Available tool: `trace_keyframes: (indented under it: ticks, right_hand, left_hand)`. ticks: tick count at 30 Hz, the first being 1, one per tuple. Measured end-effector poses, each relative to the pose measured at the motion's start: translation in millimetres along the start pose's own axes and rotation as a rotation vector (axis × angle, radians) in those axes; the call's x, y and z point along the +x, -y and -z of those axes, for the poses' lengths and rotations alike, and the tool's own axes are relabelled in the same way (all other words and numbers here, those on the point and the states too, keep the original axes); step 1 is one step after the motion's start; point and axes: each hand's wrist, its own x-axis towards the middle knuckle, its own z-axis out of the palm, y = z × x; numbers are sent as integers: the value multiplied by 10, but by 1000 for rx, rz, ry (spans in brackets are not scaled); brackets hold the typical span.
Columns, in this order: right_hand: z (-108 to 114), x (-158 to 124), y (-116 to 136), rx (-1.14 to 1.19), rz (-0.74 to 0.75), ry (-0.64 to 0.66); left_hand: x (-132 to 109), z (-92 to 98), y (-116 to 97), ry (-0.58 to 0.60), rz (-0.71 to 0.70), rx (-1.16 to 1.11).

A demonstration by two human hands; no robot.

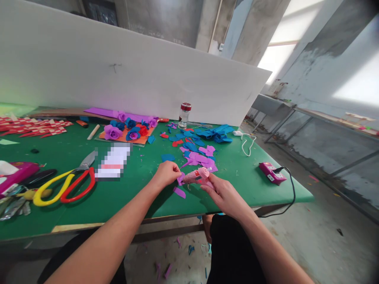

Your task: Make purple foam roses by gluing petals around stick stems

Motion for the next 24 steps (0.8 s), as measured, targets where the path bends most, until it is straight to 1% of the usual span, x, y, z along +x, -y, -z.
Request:
trace_keyframes:
  ticks: [9,24]
  right_hand:
    - [0,3,33,-29,-6,6]
    - [-6,3,7,-50,-12,1]
  left_hand:
    - [7,-3,4,-4,-23,4]
    - [5,-5,12,0,-28,3]
